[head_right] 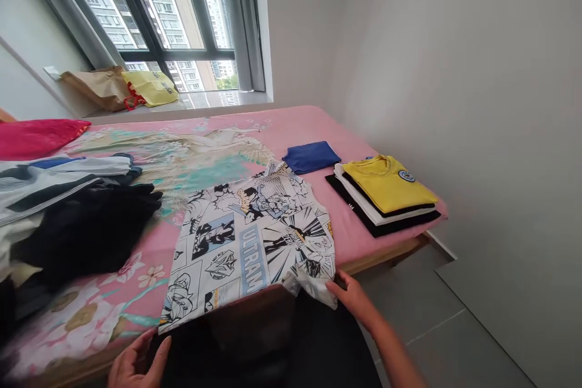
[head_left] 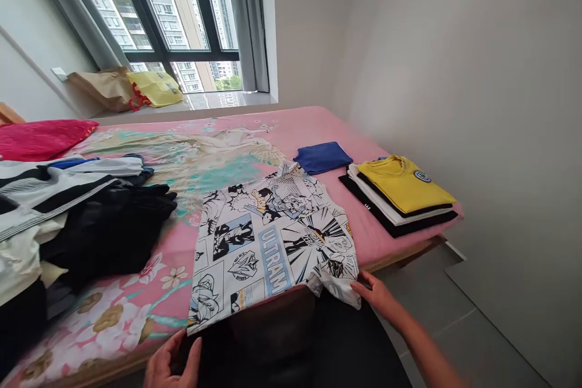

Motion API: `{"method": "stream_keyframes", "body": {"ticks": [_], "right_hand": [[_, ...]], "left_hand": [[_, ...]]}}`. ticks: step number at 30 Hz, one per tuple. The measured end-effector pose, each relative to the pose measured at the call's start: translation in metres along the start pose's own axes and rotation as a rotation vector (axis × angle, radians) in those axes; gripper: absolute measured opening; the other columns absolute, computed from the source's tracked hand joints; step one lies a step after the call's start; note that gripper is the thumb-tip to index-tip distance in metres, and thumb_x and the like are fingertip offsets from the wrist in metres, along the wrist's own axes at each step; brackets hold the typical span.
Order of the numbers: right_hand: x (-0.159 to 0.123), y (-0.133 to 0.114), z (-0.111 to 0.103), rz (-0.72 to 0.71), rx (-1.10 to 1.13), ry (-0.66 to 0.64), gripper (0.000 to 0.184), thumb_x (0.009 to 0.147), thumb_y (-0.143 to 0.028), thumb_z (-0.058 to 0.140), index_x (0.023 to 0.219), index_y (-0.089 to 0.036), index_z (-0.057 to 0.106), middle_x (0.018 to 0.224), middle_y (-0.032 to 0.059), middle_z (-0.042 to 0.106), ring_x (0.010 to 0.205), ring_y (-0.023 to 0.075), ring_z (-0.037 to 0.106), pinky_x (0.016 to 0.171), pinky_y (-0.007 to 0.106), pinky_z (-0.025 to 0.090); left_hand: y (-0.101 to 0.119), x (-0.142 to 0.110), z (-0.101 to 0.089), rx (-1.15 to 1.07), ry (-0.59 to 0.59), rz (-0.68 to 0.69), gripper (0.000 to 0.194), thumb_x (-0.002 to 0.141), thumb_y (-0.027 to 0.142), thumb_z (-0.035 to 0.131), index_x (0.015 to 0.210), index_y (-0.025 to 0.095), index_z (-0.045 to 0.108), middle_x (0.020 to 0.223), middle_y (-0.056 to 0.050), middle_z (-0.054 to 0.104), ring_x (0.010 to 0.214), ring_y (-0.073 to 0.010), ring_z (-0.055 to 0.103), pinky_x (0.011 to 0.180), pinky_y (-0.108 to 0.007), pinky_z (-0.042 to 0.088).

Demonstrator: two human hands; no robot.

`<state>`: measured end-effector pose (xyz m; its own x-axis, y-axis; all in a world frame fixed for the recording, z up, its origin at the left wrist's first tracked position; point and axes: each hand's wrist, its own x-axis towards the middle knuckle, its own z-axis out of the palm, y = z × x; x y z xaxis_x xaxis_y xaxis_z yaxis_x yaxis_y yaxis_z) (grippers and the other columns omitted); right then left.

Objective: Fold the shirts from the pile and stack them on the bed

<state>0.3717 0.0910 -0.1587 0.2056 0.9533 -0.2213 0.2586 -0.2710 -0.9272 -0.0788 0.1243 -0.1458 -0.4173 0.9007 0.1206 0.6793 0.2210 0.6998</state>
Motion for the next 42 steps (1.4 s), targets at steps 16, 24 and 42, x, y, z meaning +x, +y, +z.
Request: {"method": "stream_keyframes", "body": {"ticks": [16, 24, 42], "right_hand": [[0.01, 0.018, -0.06, -0.513, -0.587, 0.37, 0.035, 0.081, -0.041, 0.047, 0.11, -0.024, 0.057, 0.115, 0.008, 0.062, 0.107, 0.0262, 0.057, 0.09, 0.042, 0.048], [0.082, 0.004, -0.079, -0.888, -0.983, -0.118, 0.047, 0.086, -0.013, 0.035, 0.128, -0.024, 0.052, 0.138, 0.0033, 0.046, 0.133, 0.019, 0.033, 0.109, 0.045, 0.034], [0.114, -0.006, -0.062, -1.067, -0.938, -0.273, 0.036, 0.085, -0.027, 0.049, 0.12, -0.023, 0.058, 0.124, 0.0087, 0.059, 0.123, 0.023, 0.046, 0.106, 0.047, 0.03]], "left_hand": [[-0.005, 0.046, -0.037, 0.371, -0.23, 0.795, 0.043, 0.089, 0.03, 0.042, 0.131, 0.023, 0.047, 0.143, -0.006, 0.042, 0.135, -0.024, 0.03, 0.109, -0.045, 0.028], [0.002, 0.103, -0.041, 0.506, -0.477, 0.964, 0.046, 0.086, 0.013, 0.034, 0.124, 0.028, 0.056, 0.14, -0.002, 0.045, 0.133, -0.0214, 0.035, 0.107, -0.043, 0.03], [-0.016, 0.129, -0.011, 0.348, -0.585, 1.132, 0.049, 0.078, 0.015, 0.045, 0.123, 0.031, 0.056, 0.133, -0.001, 0.054, 0.122, -0.0211, 0.048, 0.106, -0.038, 0.03]]}}
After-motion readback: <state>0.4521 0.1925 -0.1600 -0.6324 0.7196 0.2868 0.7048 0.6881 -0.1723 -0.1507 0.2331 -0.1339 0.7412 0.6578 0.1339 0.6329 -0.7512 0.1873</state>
